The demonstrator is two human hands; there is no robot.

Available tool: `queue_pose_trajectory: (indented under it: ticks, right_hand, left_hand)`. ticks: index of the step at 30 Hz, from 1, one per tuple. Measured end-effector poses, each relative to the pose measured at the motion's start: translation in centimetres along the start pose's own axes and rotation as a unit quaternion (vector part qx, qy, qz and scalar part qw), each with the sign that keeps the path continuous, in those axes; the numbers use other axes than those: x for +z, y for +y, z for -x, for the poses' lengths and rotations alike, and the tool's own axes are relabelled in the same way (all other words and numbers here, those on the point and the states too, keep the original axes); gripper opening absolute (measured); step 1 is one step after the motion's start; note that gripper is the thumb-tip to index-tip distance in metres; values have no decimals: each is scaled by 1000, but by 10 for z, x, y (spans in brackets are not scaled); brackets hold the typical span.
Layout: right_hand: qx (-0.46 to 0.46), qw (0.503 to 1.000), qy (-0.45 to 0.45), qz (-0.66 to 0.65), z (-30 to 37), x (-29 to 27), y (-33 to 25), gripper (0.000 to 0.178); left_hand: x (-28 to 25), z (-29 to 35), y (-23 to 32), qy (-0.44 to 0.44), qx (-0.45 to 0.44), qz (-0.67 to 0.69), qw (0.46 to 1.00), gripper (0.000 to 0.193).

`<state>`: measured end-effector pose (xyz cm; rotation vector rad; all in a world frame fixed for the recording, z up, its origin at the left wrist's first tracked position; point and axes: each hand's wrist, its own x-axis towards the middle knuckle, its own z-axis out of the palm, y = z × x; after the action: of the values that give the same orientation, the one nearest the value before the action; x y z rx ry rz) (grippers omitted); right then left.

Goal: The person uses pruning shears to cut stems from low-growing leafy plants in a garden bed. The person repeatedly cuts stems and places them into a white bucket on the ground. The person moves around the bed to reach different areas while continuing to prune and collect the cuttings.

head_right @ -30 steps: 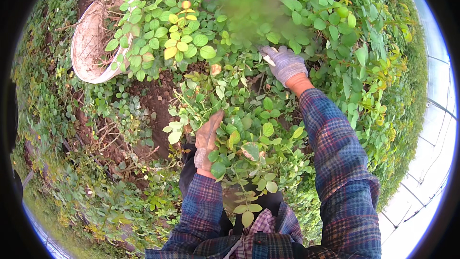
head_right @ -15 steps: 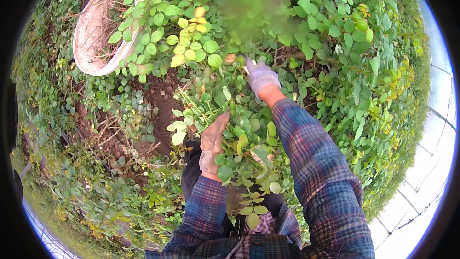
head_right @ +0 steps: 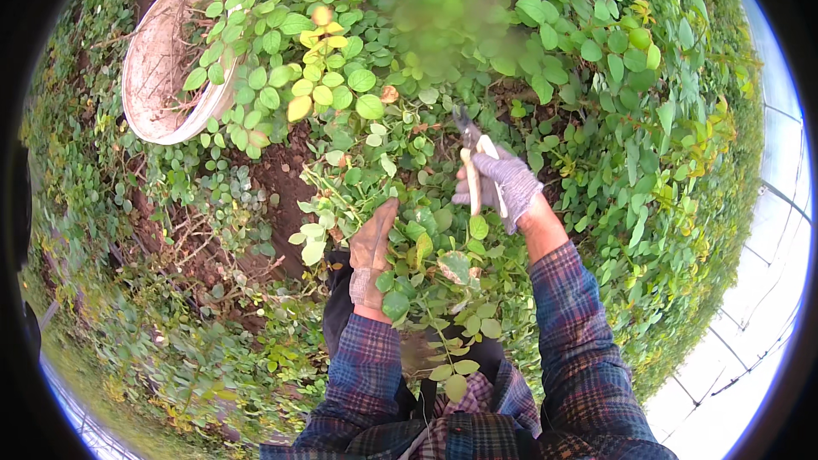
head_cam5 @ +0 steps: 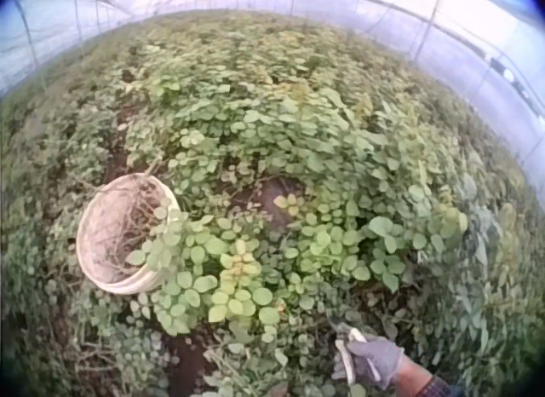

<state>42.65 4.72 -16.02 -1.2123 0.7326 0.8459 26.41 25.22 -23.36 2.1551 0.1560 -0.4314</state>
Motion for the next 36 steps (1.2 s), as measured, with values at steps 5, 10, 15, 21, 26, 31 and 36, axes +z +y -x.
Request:
queue_pose_trajectory:
  ticks: [5, 10, 15, 21, 26, 31, 36]
  right_hand:
    - [109, 981, -98, -124, -40, -11, 31, 46]
    - [55, 942, -200, -266, -80, -13, 50, 45]
    - [19, 908, -182, -377, -89, 7, 67, 43]
    - [54, 894, -233, -378, -91, 21, 66, 32]
    - [-54, 944, -15, 326, -41, 18, 40, 59]
    - [-168, 898, 209, 350, -36, 29, -36, 68]
    - [-97, 713, 129, 682, -95, 67, -56, 43]
  left_hand:
    - [-1, 1, -3, 21, 25, 3, 999, 86]
    - [0, 2, -6, 33, 30, 3, 999, 84]
    - [2, 2, -9, 25, 12, -16, 999, 83]
    - [1, 3, -9, -4, -15, 22, 1000, 79]
    - [-1, 1, -3, 36, -28, -20, 999, 54]
    - [-2, 0, 4, 35, -102, 144, 984, 41]
    - [0, 3, 0, 78, 63, -29, 995, 79]
